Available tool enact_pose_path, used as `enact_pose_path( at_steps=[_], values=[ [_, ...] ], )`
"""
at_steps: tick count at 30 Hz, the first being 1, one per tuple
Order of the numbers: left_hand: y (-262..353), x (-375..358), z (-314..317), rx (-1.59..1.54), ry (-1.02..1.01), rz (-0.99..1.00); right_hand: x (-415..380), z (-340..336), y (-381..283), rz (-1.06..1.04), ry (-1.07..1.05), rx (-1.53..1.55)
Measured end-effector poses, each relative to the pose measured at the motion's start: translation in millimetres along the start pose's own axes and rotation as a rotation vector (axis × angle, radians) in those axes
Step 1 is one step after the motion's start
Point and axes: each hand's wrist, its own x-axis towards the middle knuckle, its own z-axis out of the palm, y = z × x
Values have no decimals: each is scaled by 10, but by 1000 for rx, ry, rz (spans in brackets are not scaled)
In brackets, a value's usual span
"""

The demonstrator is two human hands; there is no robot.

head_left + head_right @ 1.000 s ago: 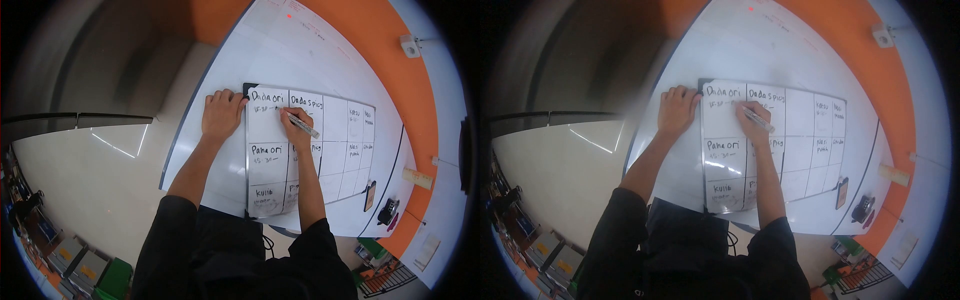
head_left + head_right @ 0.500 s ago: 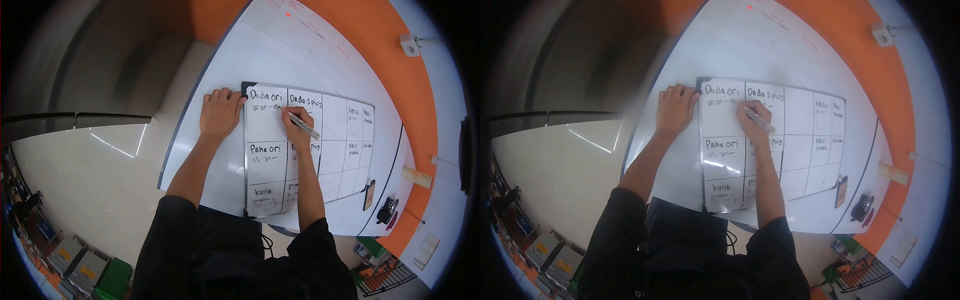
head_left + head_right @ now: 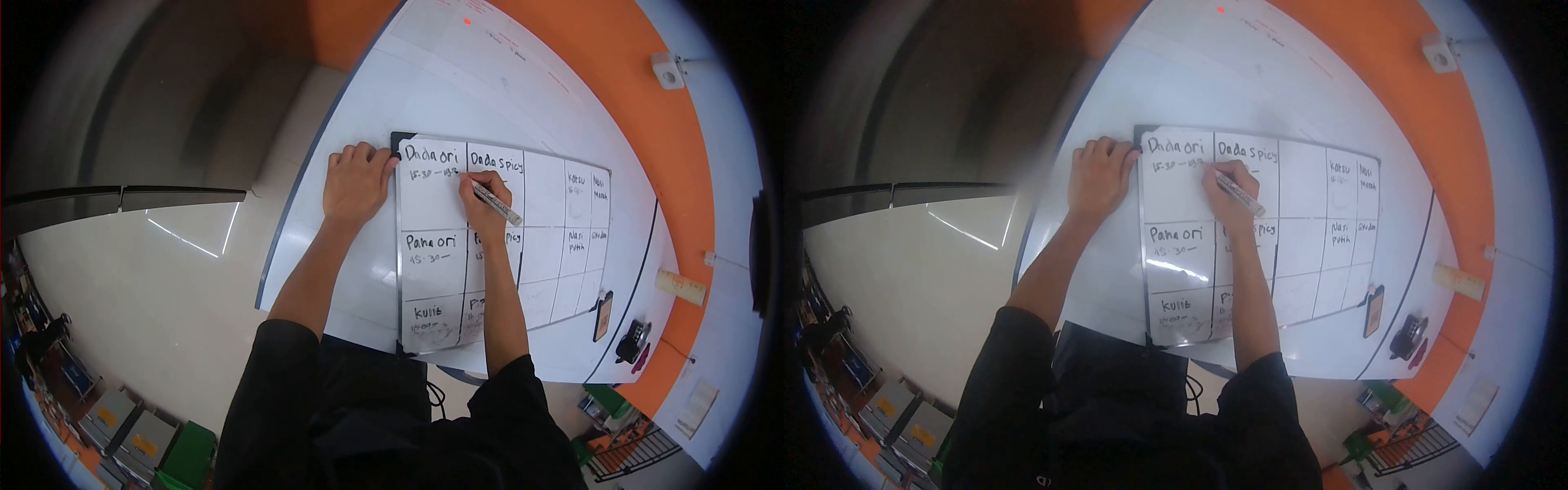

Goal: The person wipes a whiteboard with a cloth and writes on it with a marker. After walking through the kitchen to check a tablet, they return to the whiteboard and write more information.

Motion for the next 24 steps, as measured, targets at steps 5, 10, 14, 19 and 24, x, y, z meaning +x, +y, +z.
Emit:
enact_pose_path(
  at_steps=[5, 10, 14, 19, 24],
  values=[
    [-1, 7, -7, -9, -3, 5, -6, 15, 38, -21, 28, 17],
    [-6, 5, -9, 7, -5, 10, 4, 8, 7, -6, 43, -24],
    [-7, 6, -14, -13, -15, -4, 34, 34, -35, -40, 53, 18],
    [8, 4, -11, 14, -28, -14, 120, -340, 139, -49, 207, 16],
    [30, 12, -17, 21, -40, -24, 117, -728, 289, 77, 226, -19]
  ],
)
